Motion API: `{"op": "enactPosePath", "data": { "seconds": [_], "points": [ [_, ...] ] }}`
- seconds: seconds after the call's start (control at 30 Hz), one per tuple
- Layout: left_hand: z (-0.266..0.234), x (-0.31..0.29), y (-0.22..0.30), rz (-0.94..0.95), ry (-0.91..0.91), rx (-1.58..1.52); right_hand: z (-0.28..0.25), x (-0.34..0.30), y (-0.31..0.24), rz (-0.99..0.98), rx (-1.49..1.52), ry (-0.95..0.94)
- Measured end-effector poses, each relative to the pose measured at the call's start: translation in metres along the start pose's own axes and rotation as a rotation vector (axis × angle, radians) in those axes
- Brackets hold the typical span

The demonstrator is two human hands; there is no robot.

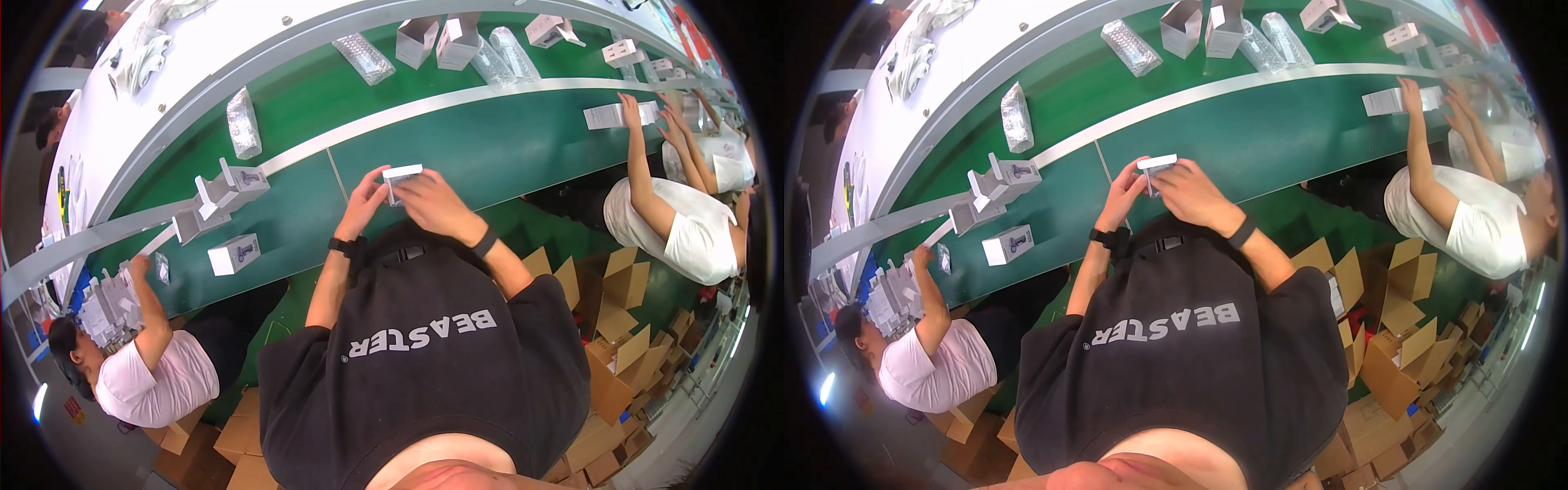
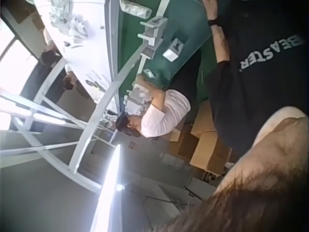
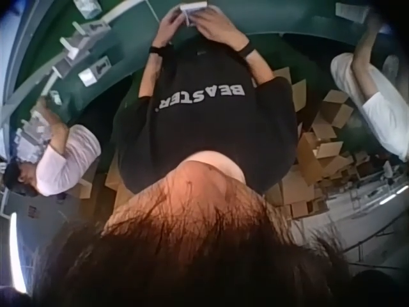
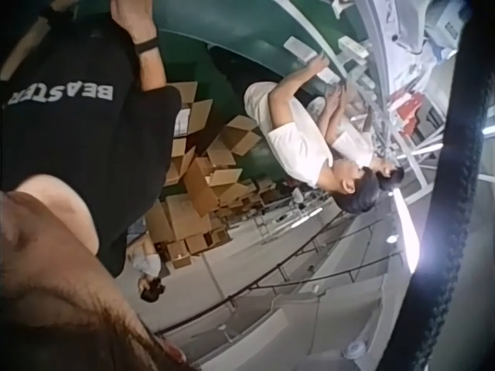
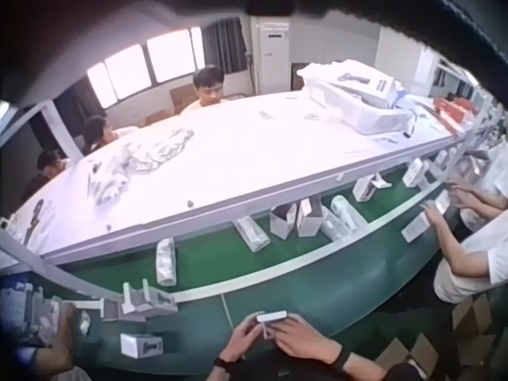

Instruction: The person packages handheld fans by placing them into bubble wrap bags, inserting them into boxes, and closing the lids. They then place the boxed fans into a large cardboard box and arrange more boxes on the table.

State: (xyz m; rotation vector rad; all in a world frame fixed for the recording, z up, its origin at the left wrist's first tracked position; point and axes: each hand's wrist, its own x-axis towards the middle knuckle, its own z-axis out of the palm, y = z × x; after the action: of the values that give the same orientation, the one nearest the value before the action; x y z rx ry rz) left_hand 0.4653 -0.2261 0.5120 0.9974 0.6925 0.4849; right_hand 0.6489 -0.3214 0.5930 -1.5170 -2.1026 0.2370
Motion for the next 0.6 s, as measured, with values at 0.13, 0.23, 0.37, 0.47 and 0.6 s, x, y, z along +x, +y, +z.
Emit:
{"op": "enactPosePath", "data": {
  "seconds": [0.13, 0.23, 0.37, 0.47, 0.6],
  "points": [
    [0.005, 0.004, -0.009, 0.046, 0.026, 0.282, 0.0, -0.035, 0.046, 0.444, 0.512, 0.25],
    [0.009, 0.007, -0.016, 0.075, 0.046, 0.337, 0.006, -0.029, 0.05, 0.705, 0.893, 0.087],
    [0.014, 0.016, -0.018, 0.051, 0.067, 0.319, 0.013, -0.006, 0.048, 0.775, 0.874, -0.08],
    [0.013, 0.017, -0.017, -0.025, 0.087, 0.288, 0.025, -0.01, 0.06, 0.546, 0.651, -0.055],
    [0.012, 0.013, -0.026, 0.179, 0.078, 0.32, 0.026, -0.025, 0.07, 0.14, 0.349, 0.011]
  ]
}}
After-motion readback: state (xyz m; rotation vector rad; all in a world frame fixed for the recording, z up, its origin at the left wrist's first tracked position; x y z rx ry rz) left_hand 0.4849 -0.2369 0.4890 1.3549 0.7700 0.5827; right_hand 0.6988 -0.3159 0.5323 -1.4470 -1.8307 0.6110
